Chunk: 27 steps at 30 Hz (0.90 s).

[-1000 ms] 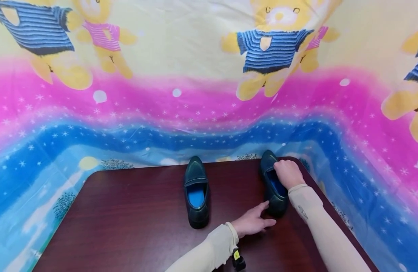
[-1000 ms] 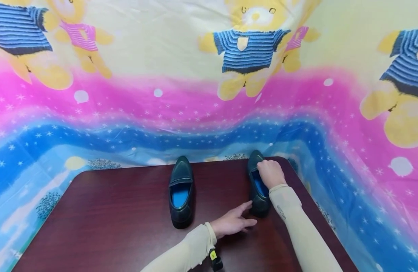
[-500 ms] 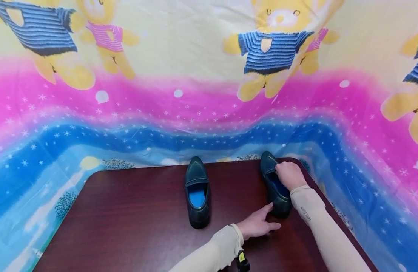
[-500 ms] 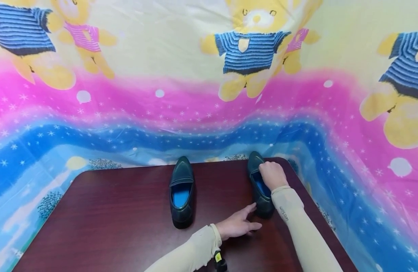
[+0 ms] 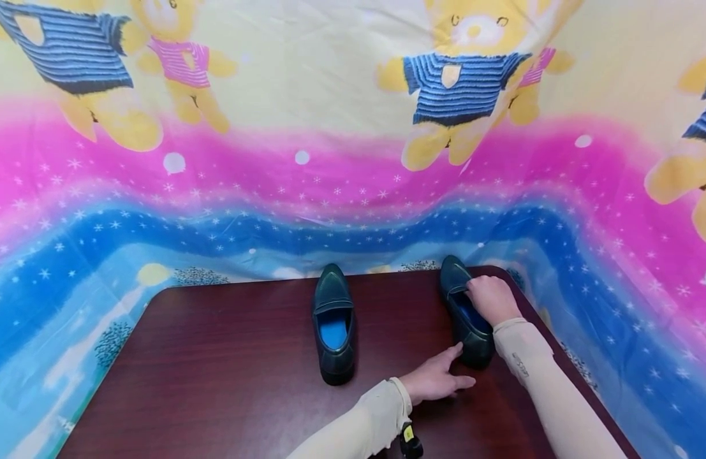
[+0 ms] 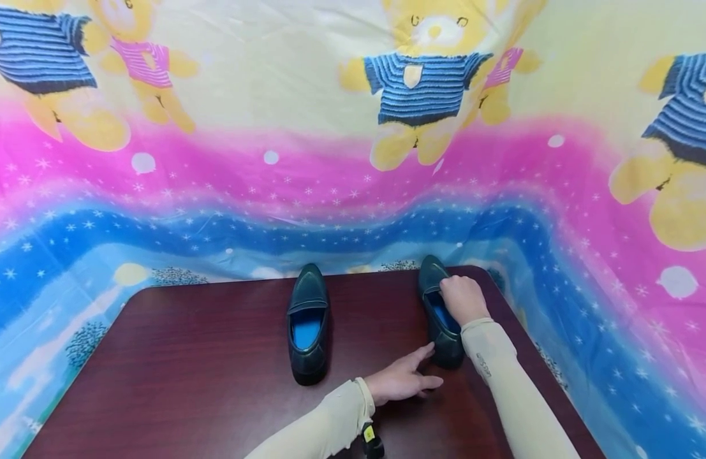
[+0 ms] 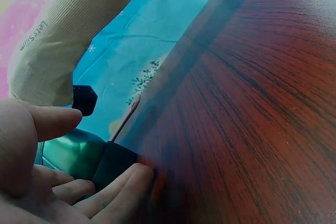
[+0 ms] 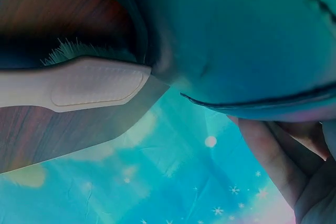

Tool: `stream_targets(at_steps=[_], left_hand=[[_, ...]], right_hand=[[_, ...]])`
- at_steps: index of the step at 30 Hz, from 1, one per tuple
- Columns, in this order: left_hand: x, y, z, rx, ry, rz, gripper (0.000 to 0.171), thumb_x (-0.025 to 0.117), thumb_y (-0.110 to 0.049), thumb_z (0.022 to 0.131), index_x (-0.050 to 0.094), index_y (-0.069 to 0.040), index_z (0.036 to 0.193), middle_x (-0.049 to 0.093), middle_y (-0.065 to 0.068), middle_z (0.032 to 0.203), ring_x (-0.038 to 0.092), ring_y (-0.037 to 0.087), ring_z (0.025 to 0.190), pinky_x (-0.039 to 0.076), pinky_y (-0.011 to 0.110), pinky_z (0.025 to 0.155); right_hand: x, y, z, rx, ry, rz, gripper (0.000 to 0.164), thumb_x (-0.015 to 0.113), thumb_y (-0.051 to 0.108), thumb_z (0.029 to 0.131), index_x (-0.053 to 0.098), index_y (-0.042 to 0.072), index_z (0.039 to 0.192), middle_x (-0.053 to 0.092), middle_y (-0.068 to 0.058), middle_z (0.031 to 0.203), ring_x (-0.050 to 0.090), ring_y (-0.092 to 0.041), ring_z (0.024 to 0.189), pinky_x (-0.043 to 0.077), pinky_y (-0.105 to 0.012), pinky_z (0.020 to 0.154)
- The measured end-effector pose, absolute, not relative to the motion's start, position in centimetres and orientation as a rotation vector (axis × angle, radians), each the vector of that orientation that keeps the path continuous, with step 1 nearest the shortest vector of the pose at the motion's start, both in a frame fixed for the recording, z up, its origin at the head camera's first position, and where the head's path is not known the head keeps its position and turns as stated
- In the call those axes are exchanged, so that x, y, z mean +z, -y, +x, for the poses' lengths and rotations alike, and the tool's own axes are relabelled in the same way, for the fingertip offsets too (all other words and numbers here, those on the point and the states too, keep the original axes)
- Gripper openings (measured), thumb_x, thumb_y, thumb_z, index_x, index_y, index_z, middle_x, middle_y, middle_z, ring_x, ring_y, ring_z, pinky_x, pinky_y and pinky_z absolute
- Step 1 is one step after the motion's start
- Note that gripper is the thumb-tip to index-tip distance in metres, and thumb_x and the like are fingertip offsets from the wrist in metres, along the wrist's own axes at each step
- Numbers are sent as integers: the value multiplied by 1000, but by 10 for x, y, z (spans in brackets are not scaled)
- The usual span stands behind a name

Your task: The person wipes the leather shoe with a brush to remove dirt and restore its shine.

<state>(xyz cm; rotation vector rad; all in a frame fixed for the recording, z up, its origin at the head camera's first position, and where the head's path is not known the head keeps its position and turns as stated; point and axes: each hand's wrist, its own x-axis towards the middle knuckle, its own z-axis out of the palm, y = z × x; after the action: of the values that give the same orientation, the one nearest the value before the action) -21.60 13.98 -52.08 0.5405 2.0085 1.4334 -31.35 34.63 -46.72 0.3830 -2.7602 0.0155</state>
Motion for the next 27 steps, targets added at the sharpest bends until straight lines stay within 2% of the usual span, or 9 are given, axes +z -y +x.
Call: stream_targets(at_steps=[3, 7, 10, 13, 15, 17, 21, 23, 27], left_hand=[[-521, -139, -216, 1452, -1986, 541, 71, 71, -24, 99, 36, -22, 161, 45, -1, 160, 74, 21, 81, 57, 27, 88], [-523, -134, -218, 1502, -1891, 542, 71, 69, -20, 100, 34, -22, 162, 43, 0, 162, 76, 25, 93, 60, 33, 88], [-522, -126, -220, 1519, -1838, 548, 69, 67, -20, 102, 34, -24, 162, 41, 2, 163, 76, 29, 100, 60, 35, 91], [-516, -114, -222, 1499, -1872, 596, 68, 66, -22, 103, 34, -25, 162, 41, 3, 164, 76, 29, 99, 59, 33, 91], [-509, -106, -222, 1483, -1919, 644, 67, 67, -23, 102, 36, -25, 162, 42, 3, 163, 76, 25, 98, 59, 30, 88], [-501, -96, -220, 1451, -1989, 715, 66, 67, -26, 102, 38, -27, 161, 42, 0, 163, 75, 15, 100, 57, 25, 87], [-482, -74, -218, 1415, -2113, 867, 59, 68, -29, 102, 45, -28, 157, 48, -3, 158, 69, 3, 110, 55, 19, 89], [-474, -59, -217, 1413, -2171, 935, 54, 66, -30, 103, 49, -26, 154, 53, -3, 153, 68, 7, 115, 54, 19, 92], [-465, -25, -216, 1409, -2332, 1027, 42, 64, -31, 104, 58, -25, 146, 63, -4, 139, 67, 15, 118, 55, 26, 98]], right_hand=[[-466, -346, -312, 26, 2768, 371, 17, 80, 10, 90, 72, 3, 76, 63, -9, 62, 61, -25, 56, 59, -47, 62], [-466, -347, -310, 11, 2774, 373, 16, 79, 10, 90, 72, 2, 78, 64, -10, 64, 62, -26, 57, 59, -48, 63], [-466, -348, -308, 8, 2775, 372, 13, 79, 10, 90, 74, 1, 83, 66, -11, 68, 63, -26, 60, 60, -49, 67], [-466, -351, -304, 54, 2783, 361, 12, 78, 12, 92, 76, 0, 92, 70, -13, 75, 66, -28, 66, 60, -53, 73], [-465, -355, -300, 118, 2790, 336, 16, 77, 17, 94, 77, 1, 97, 72, -13, 80, 67, -30, 70, 59, -55, 76], [-465, -360, -295, 196, 2792, 297, 22, 73, 23, 97, 77, 3, 105, 75, -15, 88, 69, -33, 78, 57, -59, 80], [-464, -371, -283, 323, 2799, 201, 37, 63, 35, 104, 75, 4, 120, 75, -21, 107, 70, -42, 96, 52, -66, 88], [-465, -378, -276, 353, 2807, 162, 41, 60, 37, 105, 73, 3, 126, 73, -24, 115, 68, -46, 102, 50, -69, 90], [-471, -393, -263, 379, 2838, 113, 44, 55, 38, 107, 70, 2, 129, 71, -27, 119, 66, -50, 105, 48, -71, 91]])
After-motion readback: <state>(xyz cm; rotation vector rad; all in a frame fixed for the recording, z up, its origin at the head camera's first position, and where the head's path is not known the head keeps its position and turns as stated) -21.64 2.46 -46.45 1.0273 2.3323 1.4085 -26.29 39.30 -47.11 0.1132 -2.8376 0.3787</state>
